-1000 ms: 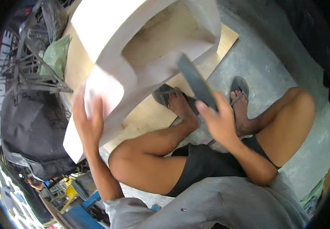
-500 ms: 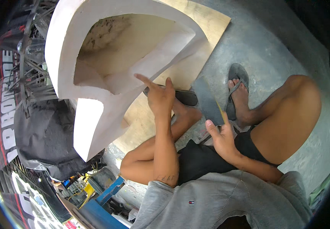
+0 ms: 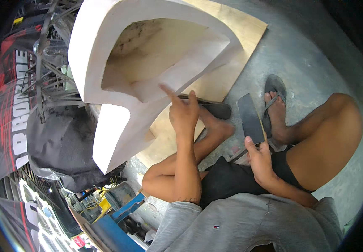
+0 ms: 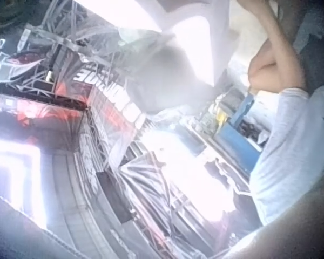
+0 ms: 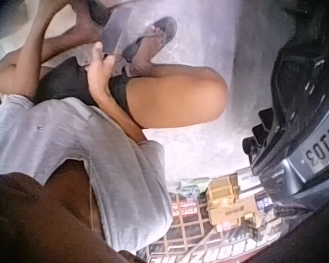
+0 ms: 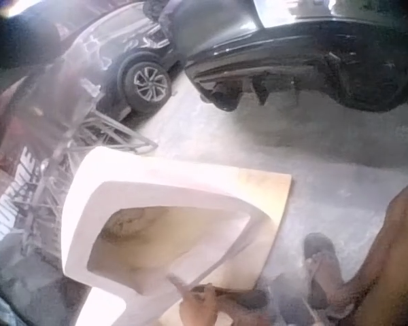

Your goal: Sanding a large white fiberglass or plastic car part with a sanding block.

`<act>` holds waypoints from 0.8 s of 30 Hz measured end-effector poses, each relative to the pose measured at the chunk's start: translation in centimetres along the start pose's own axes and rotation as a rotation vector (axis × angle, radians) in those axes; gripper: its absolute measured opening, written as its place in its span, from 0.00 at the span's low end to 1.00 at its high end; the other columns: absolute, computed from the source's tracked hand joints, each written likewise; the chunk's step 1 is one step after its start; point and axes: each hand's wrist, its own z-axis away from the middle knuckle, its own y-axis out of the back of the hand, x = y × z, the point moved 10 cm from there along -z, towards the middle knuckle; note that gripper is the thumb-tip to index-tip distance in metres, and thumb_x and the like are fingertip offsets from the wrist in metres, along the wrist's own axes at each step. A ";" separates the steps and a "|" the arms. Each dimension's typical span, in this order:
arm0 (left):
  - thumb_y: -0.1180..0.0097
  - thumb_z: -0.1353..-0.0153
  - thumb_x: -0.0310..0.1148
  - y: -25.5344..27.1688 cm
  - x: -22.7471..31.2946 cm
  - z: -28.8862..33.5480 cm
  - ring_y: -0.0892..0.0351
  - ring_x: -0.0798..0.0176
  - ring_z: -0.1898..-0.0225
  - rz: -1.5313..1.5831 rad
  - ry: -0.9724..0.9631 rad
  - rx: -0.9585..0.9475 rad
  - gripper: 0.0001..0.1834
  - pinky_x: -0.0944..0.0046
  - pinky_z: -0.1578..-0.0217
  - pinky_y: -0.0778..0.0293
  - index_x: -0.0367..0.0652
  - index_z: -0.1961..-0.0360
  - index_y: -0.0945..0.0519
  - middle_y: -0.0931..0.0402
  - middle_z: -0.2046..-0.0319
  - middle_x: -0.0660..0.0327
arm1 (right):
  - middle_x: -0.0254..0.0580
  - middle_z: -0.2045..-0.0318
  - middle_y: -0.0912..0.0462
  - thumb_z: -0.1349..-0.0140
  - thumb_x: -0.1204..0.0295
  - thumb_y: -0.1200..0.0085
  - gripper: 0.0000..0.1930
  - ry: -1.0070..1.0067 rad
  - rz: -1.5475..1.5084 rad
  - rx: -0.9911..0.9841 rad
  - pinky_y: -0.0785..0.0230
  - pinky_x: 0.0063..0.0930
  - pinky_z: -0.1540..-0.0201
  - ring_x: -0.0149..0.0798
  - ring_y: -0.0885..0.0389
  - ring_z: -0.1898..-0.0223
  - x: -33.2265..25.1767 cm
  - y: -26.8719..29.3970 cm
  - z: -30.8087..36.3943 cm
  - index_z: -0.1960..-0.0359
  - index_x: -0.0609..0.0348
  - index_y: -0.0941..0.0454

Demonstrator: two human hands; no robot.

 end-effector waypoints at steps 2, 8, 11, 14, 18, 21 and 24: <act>0.41 0.37 0.44 -0.4 -0.1 0.1 0.15 0.40 0.66 -0.070 0.008 -0.030 0.58 0.49 0.59 0.21 0.35 0.23 0.70 0.16 0.73 0.45 | 0.38 0.60 0.19 0.28 0.63 0.43 0.21 -0.004 0.005 -0.010 0.30 0.29 0.52 0.32 0.23 0.58 0.2 -0.1 0.1 0.41 0.63 0.30; 0.39 0.39 0.46 -1.5 0.0 -1.4 0.15 0.38 0.65 -0.179 -0.027 0.037 0.59 0.49 0.55 0.21 0.35 0.23 0.68 0.15 0.71 0.45 | 0.24 0.72 0.29 0.27 0.61 0.42 0.13 0.038 0.040 -0.038 0.44 0.17 0.78 0.19 0.36 0.79 0.0 -1.9 0.5 0.52 0.55 0.26; 0.39 0.35 0.43 -3.0 1.3 -1.7 0.14 0.44 0.69 0.012 -0.146 -0.161 0.55 0.54 0.59 0.20 0.33 0.23 0.64 0.15 0.72 0.46 | 0.28 0.70 0.26 0.28 0.62 0.42 0.18 -0.058 0.066 -0.041 0.39 0.20 0.74 0.22 0.33 0.75 0.8 -1.1 0.3 0.45 0.59 0.29; 0.39 0.34 0.42 -6.0 3.4 1.2 0.13 0.52 0.68 0.384 -0.104 -0.630 0.52 0.58 0.62 0.21 0.33 0.22 0.59 0.16 0.72 0.45 | 0.30 0.69 0.25 0.29 0.62 0.41 0.24 -0.102 0.037 -0.002 0.36 0.22 0.72 0.23 0.32 0.73 0.8 -0.4 0.4 0.39 0.61 0.32; 0.40 0.31 0.35 -0.2 0.8 0.3 0.14 0.62 0.72 0.455 -0.123 -0.238 0.50 0.66 0.66 0.22 0.32 0.22 0.61 0.15 0.72 0.50 | 0.28 0.70 0.26 0.28 0.62 0.41 0.23 -0.041 -0.032 -0.012 0.39 0.19 0.74 0.21 0.34 0.75 -0.3 -0.8 0.6 0.39 0.60 0.32; 0.42 0.29 0.31 3.9 0.0 0.7 0.13 0.59 0.70 0.623 -0.061 -0.073 0.49 0.66 0.67 0.20 0.32 0.23 0.64 0.14 0.69 0.49 | 0.28 0.70 0.26 0.28 0.62 0.41 0.20 -0.067 -0.046 -0.039 0.39 0.20 0.74 0.21 0.33 0.75 -0.9 -1.1 1.2 0.43 0.60 0.30; 0.44 0.28 0.29 6.2 1.5 2.4 0.13 0.58 0.70 0.664 -0.079 0.060 0.46 0.64 0.66 0.18 0.33 0.23 0.62 0.15 0.68 0.47 | 0.28 0.70 0.26 0.28 0.61 0.42 0.17 -0.112 -0.047 -0.058 0.38 0.21 0.74 0.22 0.33 0.75 -0.3 -1.2 1.3 0.48 0.61 0.28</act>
